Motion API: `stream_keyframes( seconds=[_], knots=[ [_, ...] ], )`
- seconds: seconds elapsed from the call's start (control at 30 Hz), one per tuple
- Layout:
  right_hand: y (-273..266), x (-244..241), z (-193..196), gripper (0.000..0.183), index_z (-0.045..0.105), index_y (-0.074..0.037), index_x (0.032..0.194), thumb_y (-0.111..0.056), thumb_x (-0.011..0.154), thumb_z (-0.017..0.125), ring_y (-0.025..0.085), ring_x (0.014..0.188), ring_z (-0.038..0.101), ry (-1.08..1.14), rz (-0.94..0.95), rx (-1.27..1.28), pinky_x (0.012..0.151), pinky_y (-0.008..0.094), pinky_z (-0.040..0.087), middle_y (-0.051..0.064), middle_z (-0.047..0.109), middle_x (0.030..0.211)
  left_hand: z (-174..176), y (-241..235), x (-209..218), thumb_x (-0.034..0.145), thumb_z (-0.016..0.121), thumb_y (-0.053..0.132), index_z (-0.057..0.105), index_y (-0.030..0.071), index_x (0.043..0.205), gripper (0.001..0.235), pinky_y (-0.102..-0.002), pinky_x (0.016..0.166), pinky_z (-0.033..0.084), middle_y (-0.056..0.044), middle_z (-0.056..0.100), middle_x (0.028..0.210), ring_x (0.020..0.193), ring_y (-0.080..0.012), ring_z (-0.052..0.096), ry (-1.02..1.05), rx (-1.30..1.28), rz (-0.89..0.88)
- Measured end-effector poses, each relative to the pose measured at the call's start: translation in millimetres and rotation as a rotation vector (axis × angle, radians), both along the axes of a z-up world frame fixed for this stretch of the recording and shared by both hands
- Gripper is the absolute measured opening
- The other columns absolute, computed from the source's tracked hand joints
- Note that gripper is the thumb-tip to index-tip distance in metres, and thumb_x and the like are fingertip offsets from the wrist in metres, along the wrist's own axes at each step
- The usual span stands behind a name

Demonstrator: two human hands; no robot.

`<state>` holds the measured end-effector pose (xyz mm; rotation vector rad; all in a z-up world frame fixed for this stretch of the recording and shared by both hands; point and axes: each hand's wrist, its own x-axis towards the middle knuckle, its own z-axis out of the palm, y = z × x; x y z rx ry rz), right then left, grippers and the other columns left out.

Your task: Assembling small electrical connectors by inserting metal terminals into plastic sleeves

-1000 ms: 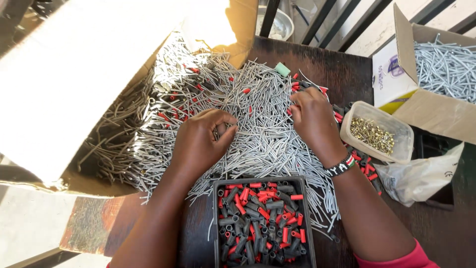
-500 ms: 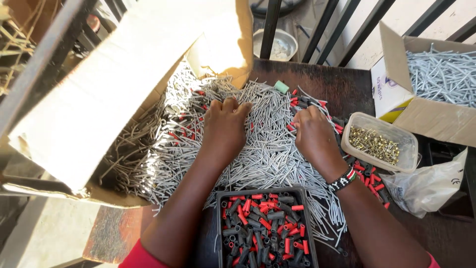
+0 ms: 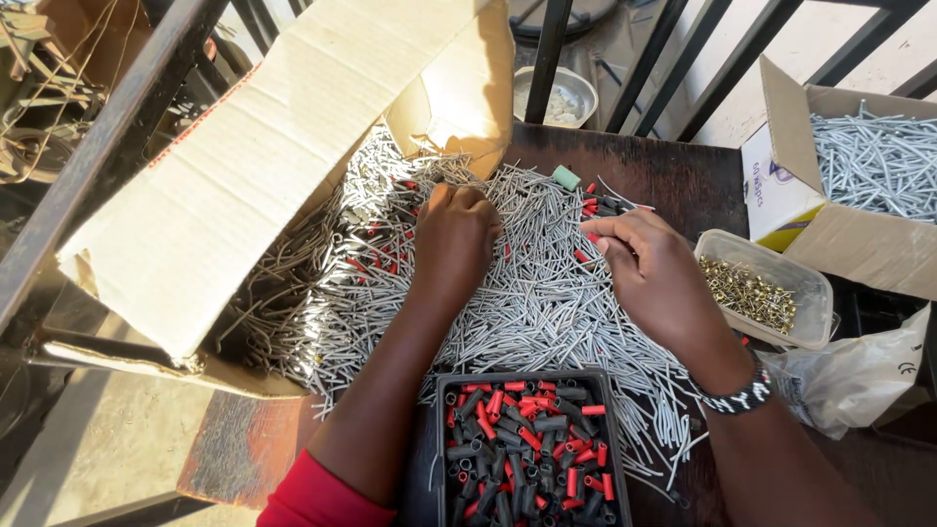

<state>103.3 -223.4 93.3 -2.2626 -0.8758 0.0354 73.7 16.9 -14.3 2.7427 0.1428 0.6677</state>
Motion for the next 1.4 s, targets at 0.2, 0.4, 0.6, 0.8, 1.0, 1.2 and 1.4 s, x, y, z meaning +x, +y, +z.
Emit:
stream_keyframes(
  seconds=[0.2, 0.4, 0.6, 0.8, 1.0, 1.2, 1.4],
  knots=[
    [-1, -47, 58, 0.023, 0.076, -0.017, 0.107, -0.022, 0.097, 0.055, 0.011, 0.082, 0.065, 0.256, 0.185, -0.135, 0.076, 0.029, 0.047, -0.005, 0.075, 0.097, 30, -8, -12, 0.088, 0.074, 0.012, 0.077, 0.014, 0.084, 0.005, -0.049, 0.090, 0.051, -0.006, 0.073, 0.110, 0.107, -0.0297, 0.059, 0.078, -0.162, 0.029],
    [-10, -63, 53, 0.040, 0.069, -0.019, 0.106, -0.047, 0.104, 0.040, 0.017, 0.092, 0.073, 0.218, 0.728, -0.313, 0.086, 0.035, 0.051, -0.003, 0.073, 0.103, 31, -6, -19, 0.081, 0.066, 0.007, 0.070, 0.014, 0.091, 0.013, -0.051, 0.082, 0.051, -0.008, 0.072, 0.097, 0.103, -0.0323, 0.058, 0.097, -0.091, 0.064],
    [-9, -59, 57, 0.043, 0.075, -0.020, 0.113, -0.049, 0.098, 0.046, 0.015, 0.095, 0.077, 0.123, 0.384, -0.417, 0.083, 0.035, 0.054, -0.005, 0.081, 0.109, 31, -1, -19, 0.077, 0.064, 0.005, 0.069, 0.015, 0.091, 0.018, -0.054, 0.117, 0.037, -0.008, 0.076, 0.090, 0.087, -0.0264, 0.071, -0.005, -0.105, 0.019],
    [-17, -19, 27, 0.018, 0.071, -0.001, 0.108, -0.002, 0.097, 0.057, 0.032, 0.099, 0.067, -0.221, -0.091, -0.231, 0.083, 0.047, 0.049, 0.015, 0.074, 0.111, 31, -1, -21, 0.084, 0.061, 0.006, 0.066, 0.012, 0.087, 0.008, -0.055, 0.107, 0.046, -0.006, 0.071, 0.085, 0.078, -0.0282, 0.067, -0.190, -0.104, -0.077],
    [-16, 33, -54, 0.043, 0.058, 0.009, 0.139, 0.005, 0.097, 0.054, 0.048, 0.121, 0.060, -0.369, -0.067, -0.202, 0.103, 0.053, 0.045, 0.029, 0.061, 0.125, 30, -7, -25, 0.073, 0.080, 0.023, 0.068, 0.020, 0.074, 0.012, -0.047, 0.078, 0.054, -0.005, 0.066, 0.076, 0.088, -0.0333, 0.065, 0.014, -0.053, -0.077],
    [-1, 38, -81, 0.058, 0.048, 0.011, 0.148, 0.016, 0.090, 0.048, 0.054, 0.136, 0.046, -0.457, 0.108, -0.220, 0.117, 0.053, 0.034, 0.036, 0.051, 0.144, 23, -10, -23, 0.076, 0.079, 0.023, 0.071, 0.017, 0.076, 0.010, -0.046, 0.077, 0.053, -0.008, 0.067, 0.080, 0.089, -0.0338, 0.064, 0.037, -0.085, -0.105],
    [-14, 64, -103, 0.048, 0.066, 0.000, 0.132, 0.012, 0.090, 0.048, 0.038, 0.126, 0.061, -0.467, 0.154, -0.227, 0.110, 0.046, 0.043, 0.020, 0.067, 0.125, 23, -11, -21, 0.075, 0.080, 0.022, 0.072, 0.016, 0.075, 0.010, -0.046, 0.075, 0.054, -0.008, 0.067, 0.079, 0.087, -0.0339, 0.065, 0.033, -0.064, -0.108]
  ],
)
